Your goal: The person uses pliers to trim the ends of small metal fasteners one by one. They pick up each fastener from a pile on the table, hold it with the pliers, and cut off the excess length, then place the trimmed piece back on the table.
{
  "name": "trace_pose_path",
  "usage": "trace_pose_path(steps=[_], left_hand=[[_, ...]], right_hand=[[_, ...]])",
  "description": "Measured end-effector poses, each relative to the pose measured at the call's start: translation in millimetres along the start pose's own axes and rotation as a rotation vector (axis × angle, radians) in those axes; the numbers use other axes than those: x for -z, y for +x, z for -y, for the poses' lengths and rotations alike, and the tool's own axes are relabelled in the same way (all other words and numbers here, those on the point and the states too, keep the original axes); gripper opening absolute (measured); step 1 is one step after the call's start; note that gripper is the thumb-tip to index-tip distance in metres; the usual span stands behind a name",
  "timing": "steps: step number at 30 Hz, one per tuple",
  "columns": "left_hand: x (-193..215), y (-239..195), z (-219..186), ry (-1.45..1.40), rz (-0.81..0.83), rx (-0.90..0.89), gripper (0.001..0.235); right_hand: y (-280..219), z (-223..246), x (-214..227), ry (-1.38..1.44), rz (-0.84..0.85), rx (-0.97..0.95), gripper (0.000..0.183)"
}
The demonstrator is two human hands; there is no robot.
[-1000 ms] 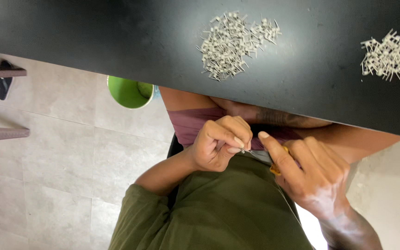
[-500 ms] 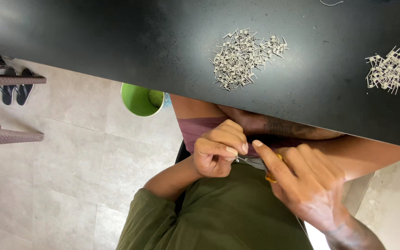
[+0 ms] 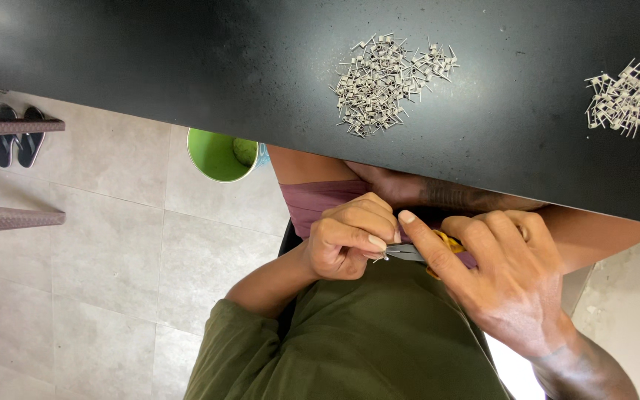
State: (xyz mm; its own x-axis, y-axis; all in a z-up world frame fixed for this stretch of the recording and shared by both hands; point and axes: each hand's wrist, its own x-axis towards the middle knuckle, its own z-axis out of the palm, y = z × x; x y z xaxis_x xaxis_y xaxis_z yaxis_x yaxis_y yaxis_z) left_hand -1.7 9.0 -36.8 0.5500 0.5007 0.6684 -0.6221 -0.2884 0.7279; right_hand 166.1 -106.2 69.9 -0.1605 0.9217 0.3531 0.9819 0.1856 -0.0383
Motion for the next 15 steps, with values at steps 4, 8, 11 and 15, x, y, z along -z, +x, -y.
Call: trace_pose_path(steps=[4, 8, 11, 15], left_hand=[[2.3, -0.1, -1.8, 0.016, 0.020, 0.025, 0.008], [3.4, -0.9, -2.7, 0.024, 0.040, 0.053, 0.014], [4.0, -1.4, -3.5, 0.012, 0.055, 0.082, 0.016], [2.2, -2.4, -0.6, -0.023, 0.041, 0.082, 0.017]], right_hand=[[-0.3, -0.4, -1.4, -0.012, -0.019, 0.005, 0.025], [-0.2, -1.2, -0.9, 0.021, 0.002, 0.035, 0.025], [-0.1, 0.0, -3.1, 0.046, -0.023, 0.041, 0.025], [0.2, 3.1, -3.3, 0.037, -0.040, 0.022, 0.028]])
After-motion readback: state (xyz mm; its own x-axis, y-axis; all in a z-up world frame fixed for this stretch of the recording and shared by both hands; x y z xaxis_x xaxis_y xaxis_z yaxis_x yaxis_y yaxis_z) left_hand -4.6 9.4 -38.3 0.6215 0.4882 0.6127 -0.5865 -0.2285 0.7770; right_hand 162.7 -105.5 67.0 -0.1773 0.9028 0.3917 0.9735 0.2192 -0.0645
